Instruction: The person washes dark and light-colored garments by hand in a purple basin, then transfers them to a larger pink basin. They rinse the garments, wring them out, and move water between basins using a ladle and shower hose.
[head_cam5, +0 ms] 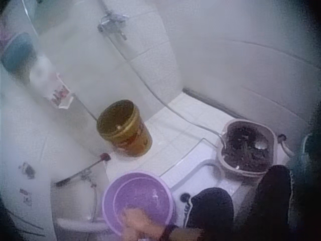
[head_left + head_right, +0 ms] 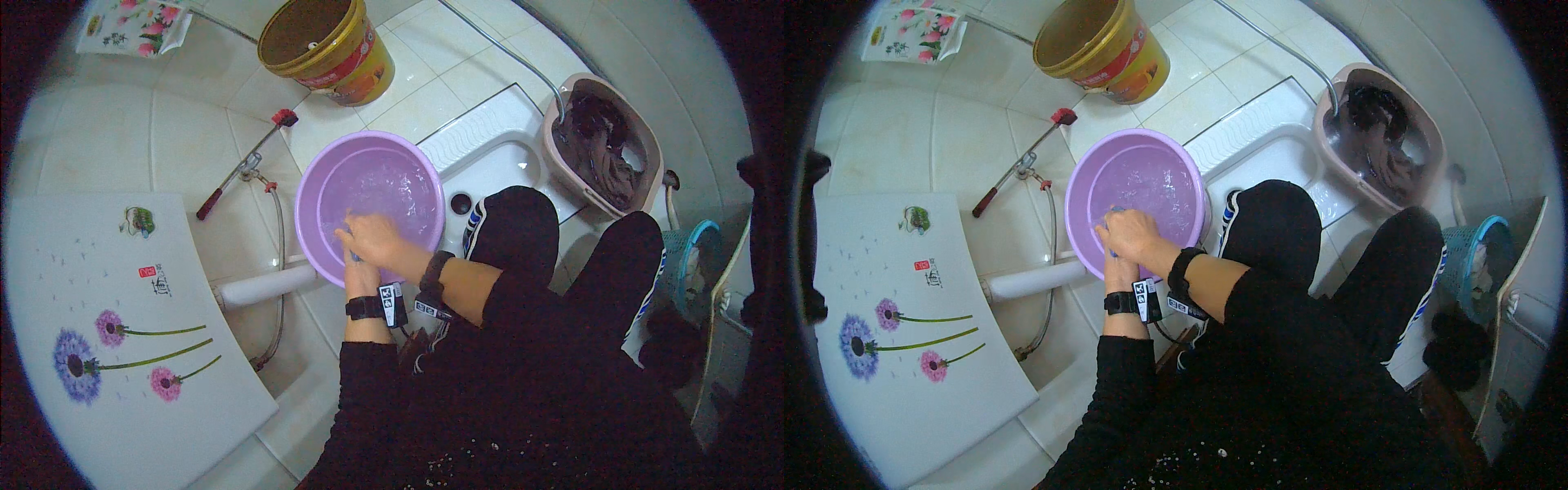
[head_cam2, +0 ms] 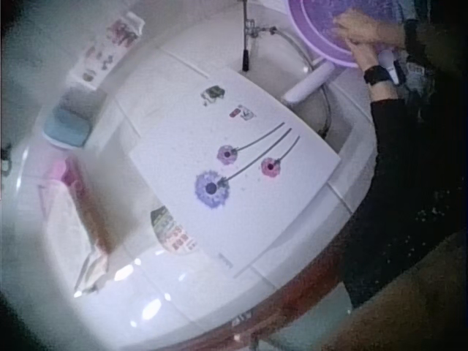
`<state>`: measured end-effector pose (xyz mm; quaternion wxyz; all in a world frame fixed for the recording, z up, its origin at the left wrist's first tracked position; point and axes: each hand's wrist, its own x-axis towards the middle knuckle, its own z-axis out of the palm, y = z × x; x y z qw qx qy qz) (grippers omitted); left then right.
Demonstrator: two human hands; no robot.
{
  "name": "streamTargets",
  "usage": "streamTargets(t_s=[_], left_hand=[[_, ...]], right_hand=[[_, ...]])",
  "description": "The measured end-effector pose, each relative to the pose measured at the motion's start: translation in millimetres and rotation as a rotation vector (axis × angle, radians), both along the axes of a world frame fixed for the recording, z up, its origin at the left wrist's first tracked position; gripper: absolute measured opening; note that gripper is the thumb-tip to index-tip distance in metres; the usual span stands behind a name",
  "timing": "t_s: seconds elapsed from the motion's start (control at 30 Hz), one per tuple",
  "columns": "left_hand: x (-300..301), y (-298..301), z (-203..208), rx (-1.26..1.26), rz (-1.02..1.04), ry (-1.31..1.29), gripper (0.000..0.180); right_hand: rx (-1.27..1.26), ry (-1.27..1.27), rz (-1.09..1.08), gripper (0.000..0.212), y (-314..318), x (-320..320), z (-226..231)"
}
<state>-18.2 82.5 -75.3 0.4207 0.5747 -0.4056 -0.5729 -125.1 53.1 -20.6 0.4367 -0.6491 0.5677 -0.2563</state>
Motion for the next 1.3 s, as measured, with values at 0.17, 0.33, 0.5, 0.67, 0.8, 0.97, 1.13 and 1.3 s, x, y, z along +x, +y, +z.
streamTargets(t_s=[0.17,0.33,0.5,0.67,0.8,0.97,1.13,1.3], left_hand=[[-15,-9,4,0.128,0.051,0.175,0.035],[-18,-33,-17,0.446,0.359,0.203,0.038],[13,-46,-17,0.218,0.345,-0.136,0.051],[27,-43,-54,0.163,-0.131,-0.665,0.062],[18,-35,-67,0.457,-0.204,-0.550,0.068],[3,-27,-31,0.654,0.126,0.220,0.067],[4,-26,6,0.387,0.200,0.424,0.058],[-1,9,23,-0.054,-0.135,-0.231,0.041]], right_hand=[[-0.001,0.084,-0.098,0.035,-10,-8,-10],[0.069,0.168,-0.350,0.034,-26,-35,-36],[0.115,0.157,-0.671,0.037,-38,-40,-57],[-0.026,0.352,-0.093,0.030,-18,-37,-81],[0.150,0.609,0.397,0.029,-7,-38,-89],[0.294,0.172,0.095,0.037,-24,-23,-70],[0.194,-0.179,-0.064,0.046,-23,-5,-35],[0.105,-0.102,0.094,0.041,4,-3,-2]])
